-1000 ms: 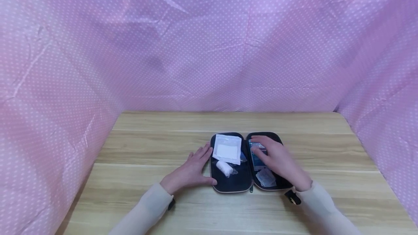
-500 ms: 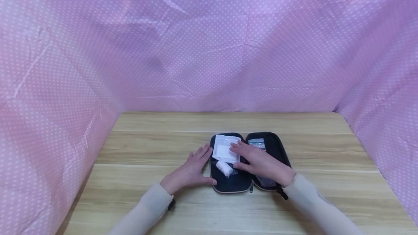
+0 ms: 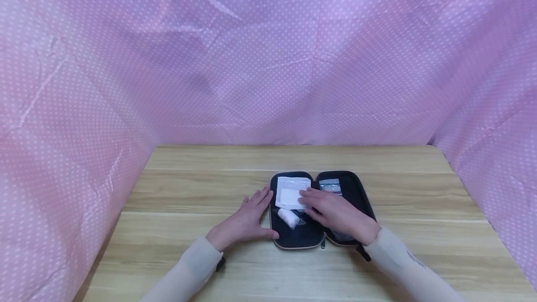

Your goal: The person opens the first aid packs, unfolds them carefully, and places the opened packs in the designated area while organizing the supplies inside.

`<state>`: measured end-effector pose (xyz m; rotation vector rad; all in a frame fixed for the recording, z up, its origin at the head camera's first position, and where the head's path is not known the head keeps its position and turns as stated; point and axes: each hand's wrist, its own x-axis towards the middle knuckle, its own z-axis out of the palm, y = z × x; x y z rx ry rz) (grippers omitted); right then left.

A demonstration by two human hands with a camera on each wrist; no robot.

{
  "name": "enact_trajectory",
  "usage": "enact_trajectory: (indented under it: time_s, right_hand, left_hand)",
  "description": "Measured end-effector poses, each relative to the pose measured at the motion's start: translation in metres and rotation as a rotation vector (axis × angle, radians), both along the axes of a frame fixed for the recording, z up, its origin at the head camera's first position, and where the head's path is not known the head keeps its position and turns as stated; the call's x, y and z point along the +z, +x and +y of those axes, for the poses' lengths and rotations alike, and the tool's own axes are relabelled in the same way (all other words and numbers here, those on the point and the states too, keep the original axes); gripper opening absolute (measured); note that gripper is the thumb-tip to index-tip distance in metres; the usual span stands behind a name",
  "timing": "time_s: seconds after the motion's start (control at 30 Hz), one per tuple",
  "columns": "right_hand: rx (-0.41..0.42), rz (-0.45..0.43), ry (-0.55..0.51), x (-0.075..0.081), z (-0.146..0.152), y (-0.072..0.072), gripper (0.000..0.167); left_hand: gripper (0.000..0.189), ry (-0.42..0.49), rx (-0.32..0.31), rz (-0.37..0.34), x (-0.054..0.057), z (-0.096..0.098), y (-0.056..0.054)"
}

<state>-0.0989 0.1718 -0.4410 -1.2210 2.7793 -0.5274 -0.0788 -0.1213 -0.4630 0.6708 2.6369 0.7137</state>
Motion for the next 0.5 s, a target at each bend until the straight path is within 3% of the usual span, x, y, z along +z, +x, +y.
enact_trajectory:
  time_s: [0.2,0.5]
  right_hand:
    - [0.004,0.126,-0.056,-0.001,0.012,0.002,0.027]
    - [0.011,0.201,-0.157,-0.005,0.035,0.011,0.034]
  left_hand:
    - [0.114,0.010,-0.002,0.003,-0.001,0.000,0.000]
    - [0.115,0.012,-0.010,0.014,-0.003,0.000,-0.001]
